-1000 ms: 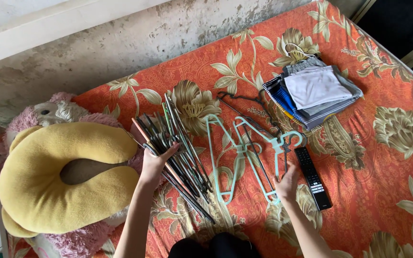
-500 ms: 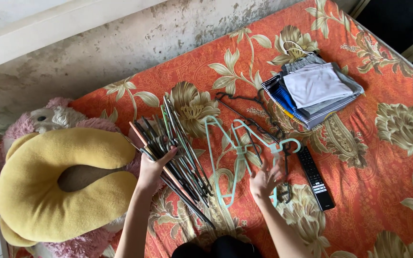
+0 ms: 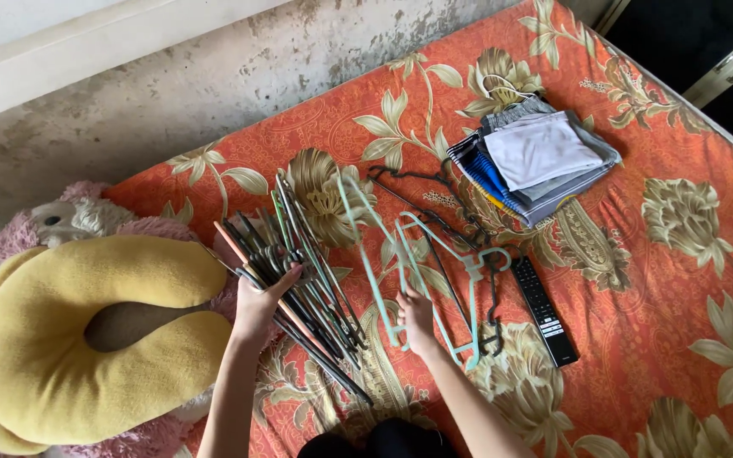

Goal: Organize a large group of plastic and wire clothes hangers into a single stack and move them to a different storage location.

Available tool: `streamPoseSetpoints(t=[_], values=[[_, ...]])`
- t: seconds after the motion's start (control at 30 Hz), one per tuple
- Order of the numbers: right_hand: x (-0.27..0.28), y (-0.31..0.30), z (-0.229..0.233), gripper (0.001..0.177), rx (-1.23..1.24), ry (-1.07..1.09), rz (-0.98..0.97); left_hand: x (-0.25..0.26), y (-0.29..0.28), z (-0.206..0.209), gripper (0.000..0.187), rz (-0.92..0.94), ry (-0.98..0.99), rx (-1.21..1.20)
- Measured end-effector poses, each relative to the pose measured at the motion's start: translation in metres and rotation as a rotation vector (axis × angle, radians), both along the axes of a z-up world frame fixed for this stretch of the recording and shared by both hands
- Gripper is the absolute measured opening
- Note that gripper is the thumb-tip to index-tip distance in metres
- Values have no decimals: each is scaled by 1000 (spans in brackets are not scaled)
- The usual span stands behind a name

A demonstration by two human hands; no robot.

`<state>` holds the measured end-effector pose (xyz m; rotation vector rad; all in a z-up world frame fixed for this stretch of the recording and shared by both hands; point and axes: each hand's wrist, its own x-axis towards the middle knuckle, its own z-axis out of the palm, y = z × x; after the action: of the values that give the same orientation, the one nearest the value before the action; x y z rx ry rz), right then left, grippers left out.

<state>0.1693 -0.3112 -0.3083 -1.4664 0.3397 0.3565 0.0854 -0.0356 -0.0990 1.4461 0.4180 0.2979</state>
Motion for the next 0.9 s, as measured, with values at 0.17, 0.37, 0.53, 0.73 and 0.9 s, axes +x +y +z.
streamPoseSetpoints(t=[0.17, 0.37, 0.53, 0.73, 0.9], values=[[4, -32, 61, 33, 211, -3, 110, -2, 0, -1, 21, -10, 32, 68], [10, -100, 24, 29, -424, -370, 6, 0, -3, -2, 22, -15, 28, 74], [4, -133, -34, 28, -548, -827, -58, 2, -5, -6, 28, -9, 33, 92], [1, -125, -17, 63, -1284, -539, -169, 3, -4, -3, 33, 2, 54, 78], [18, -138, -45, 30, -1006, -377, -146, 1, 1, -3, 33, 13, 8, 25]])
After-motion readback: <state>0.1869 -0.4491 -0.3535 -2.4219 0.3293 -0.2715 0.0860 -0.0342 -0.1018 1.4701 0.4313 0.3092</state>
